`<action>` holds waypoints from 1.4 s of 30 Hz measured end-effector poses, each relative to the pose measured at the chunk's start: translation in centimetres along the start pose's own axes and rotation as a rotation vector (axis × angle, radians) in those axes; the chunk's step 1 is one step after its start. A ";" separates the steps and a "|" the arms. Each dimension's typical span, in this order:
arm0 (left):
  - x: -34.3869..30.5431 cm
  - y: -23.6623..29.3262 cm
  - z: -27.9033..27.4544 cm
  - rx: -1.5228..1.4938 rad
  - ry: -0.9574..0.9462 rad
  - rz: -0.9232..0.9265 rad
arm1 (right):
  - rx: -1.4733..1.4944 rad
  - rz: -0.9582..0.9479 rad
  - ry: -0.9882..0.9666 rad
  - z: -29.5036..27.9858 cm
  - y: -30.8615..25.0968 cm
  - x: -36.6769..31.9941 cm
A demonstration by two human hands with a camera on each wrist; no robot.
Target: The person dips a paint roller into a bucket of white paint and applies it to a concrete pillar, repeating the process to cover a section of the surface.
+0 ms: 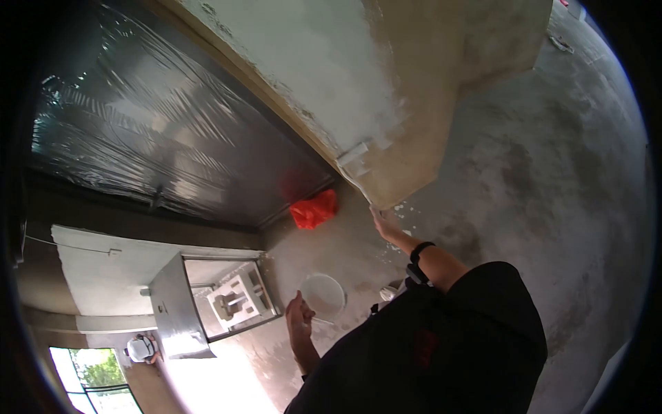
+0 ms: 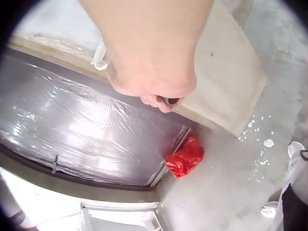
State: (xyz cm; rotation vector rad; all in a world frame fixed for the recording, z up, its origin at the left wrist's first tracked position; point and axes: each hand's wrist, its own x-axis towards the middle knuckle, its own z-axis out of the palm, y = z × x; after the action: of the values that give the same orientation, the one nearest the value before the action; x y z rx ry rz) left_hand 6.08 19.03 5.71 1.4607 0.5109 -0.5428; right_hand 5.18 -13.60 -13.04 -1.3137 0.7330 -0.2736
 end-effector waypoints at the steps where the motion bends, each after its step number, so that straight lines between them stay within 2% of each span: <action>1: 0.0 -0.3 -0.2 -0.010 -0.030 0.027 | -0.117 0.014 0.029 -0.2 -0.2 -0.2; 5: 0.3 -0.4 -0.4 -0.021 -0.058 0.019 | -0.214 0.000 0.076 0.1 -2.0 -0.5; 8: 0.1 -0.2 0.0 -0.011 -0.021 0.008 | -0.095 -0.038 -0.011 1.2 -5.0 -1.0; 10: 0.4 -0.5 -0.3 -0.019 -0.023 0.008 | 0.098 -0.114 -0.059 2.2 -7.3 -0.8; 17: 0.6 -0.6 -0.8 -0.040 -0.061 -0.017 | 0.209 -0.243 -0.088 3.8 -16.0 -0.3; 19: 0.6 -0.6 -0.7 -0.047 -0.058 -0.003 | 0.285 -0.220 -0.211 3.7 -18.1 0.2; 28: 1.0 -0.2 -0.5 -0.016 -0.073 0.003 | 0.188 -0.434 -0.127 3.4 -30.5 -1.1; 34: 0.7 0.1 0.1 0.021 -0.096 0.033 | 0.217 -0.441 -0.257 2.7 -38.7 -1.7; 38: 0.8 0.2 0.2 0.034 -0.130 0.053 | 0.168 -0.479 -0.215 2.8 -44.0 -2.3; 40: 1.0 0.2 0.2 0.022 -0.142 0.054 | 0.143 -0.548 -0.286 2.8 -46.4 -2.5; 42: 0.9 0.1 0.3 0.010 -0.153 0.055 | 0.120 -0.588 -0.278 2.8 -48.7 -2.2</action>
State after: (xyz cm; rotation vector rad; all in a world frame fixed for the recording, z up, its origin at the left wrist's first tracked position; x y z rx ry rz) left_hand 6.89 18.71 5.25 1.4257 0.3470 -0.6089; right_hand 15.80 -22.93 33.72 -1.3946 0.0804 -0.5816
